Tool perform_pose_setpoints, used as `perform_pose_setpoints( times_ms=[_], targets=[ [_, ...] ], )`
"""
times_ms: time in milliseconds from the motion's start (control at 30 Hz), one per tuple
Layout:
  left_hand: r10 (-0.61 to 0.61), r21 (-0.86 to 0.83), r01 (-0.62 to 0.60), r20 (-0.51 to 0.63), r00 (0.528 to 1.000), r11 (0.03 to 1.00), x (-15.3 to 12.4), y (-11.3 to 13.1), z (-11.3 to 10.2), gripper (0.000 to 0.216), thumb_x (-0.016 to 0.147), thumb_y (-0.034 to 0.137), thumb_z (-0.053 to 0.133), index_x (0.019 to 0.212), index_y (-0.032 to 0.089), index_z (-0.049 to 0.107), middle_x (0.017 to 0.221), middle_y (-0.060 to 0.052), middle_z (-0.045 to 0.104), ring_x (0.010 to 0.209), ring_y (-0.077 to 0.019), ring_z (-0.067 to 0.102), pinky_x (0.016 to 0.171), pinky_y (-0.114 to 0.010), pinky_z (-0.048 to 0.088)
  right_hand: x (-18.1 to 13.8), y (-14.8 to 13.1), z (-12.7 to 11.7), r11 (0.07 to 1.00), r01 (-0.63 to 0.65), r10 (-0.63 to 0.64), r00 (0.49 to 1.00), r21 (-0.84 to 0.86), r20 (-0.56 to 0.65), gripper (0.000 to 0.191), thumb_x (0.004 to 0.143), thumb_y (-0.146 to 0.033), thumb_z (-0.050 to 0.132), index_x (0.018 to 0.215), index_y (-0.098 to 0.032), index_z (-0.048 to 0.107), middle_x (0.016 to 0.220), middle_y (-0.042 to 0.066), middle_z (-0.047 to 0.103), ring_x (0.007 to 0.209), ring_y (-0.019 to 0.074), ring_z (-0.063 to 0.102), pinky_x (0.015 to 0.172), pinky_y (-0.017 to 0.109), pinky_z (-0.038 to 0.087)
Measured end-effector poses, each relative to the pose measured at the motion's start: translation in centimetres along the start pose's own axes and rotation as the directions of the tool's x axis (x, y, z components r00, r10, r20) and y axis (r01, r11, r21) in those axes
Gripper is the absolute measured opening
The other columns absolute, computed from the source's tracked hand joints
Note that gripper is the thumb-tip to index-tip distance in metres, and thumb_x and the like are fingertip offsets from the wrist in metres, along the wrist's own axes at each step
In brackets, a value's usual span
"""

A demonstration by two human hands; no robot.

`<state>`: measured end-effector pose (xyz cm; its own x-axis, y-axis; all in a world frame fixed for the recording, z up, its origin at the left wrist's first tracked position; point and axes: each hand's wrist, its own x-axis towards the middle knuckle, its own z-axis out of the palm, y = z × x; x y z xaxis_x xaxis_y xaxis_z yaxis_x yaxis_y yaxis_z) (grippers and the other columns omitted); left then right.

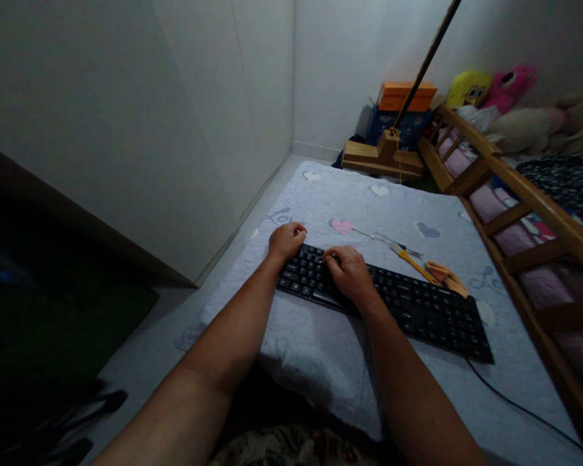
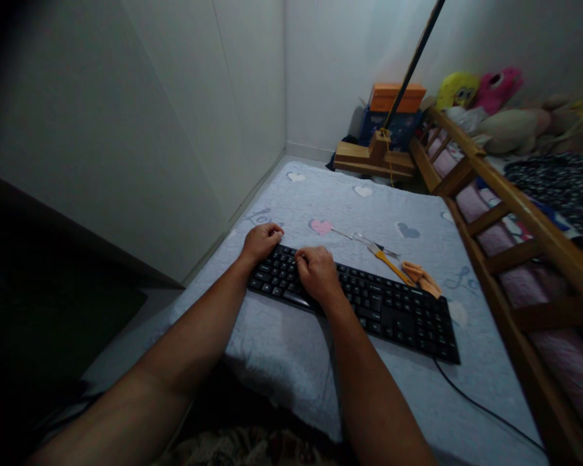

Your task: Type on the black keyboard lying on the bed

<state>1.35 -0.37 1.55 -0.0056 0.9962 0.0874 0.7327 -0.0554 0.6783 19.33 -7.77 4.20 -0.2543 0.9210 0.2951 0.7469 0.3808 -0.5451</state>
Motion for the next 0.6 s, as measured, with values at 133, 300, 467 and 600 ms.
perform_pose_setpoints(
  times_ms=[133,300,467,600],
  targets=[
    [-0.002,0.007,0.002,-0.002,1.000,1.000,0.13,-0.15,0.10,0.026,0.082,0.031,0.051,0.094,0.021,0.073,0.083,-0.003,0.071,0.076,-0.0157,0.061,0.067,-0.025,0.041,-0.04,-0.02,0.02,1.000,0.010,-0.010,1.000,0.007,0.010,0.019,0.084,-0.014,0.052,0.082,-0.021,0.069,0.084,0.005,0.070,0.086,0.0215,0.059,0.081,0.033,0.042],
    [-0.006,0.003,0.006,0.006,1.000,1.000,0.13,-0.18,0.11,0.027,0.082,0.031,0.052,0.095,0.021,0.073,0.084,-0.002,0.071,0.077,-0.0157,0.061,0.068,-0.024,0.042,0.03,0.26,0.13,1.000,0.001,0.000,1.000,0.016,-0.014,0.018,0.086,-0.017,0.053,0.084,-0.022,0.070,0.085,0.005,0.071,0.086,0.0218,0.059,0.081,0.034,0.043],
    [-0.006,0.002,0.006,-0.004,1.000,1.000,0.10,-0.17,0.13,0.026,0.082,0.030,0.052,0.093,0.021,0.073,0.084,-0.003,0.072,0.077,-0.0156,0.061,0.067,-0.024,0.042,0.14,0.63,0.38,1.000,-0.017,0.017,0.999,-0.001,-0.041,0.018,0.088,-0.019,0.053,0.087,-0.022,0.071,0.090,0.006,0.072,0.090,0.0230,0.060,0.084,0.035,0.044],
    [-0.004,0.002,0.004,-0.007,1.000,1.000,0.13,-0.19,0.15,0.027,0.082,0.031,0.052,0.094,0.021,0.073,0.084,-0.003,0.071,0.076,-0.0156,0.061,0.066,-0.024,0.041,0.13,0.67,0.39,1.000,-0.023,0.022,0.999,-0.004,-0.045,0.018,0.088,-0.019,0.053,0.088,-0.022,0.071,0.092,0.007,0.072,0.092,0.0237,0.060,0.085,0.037,0.044]
  ],
)
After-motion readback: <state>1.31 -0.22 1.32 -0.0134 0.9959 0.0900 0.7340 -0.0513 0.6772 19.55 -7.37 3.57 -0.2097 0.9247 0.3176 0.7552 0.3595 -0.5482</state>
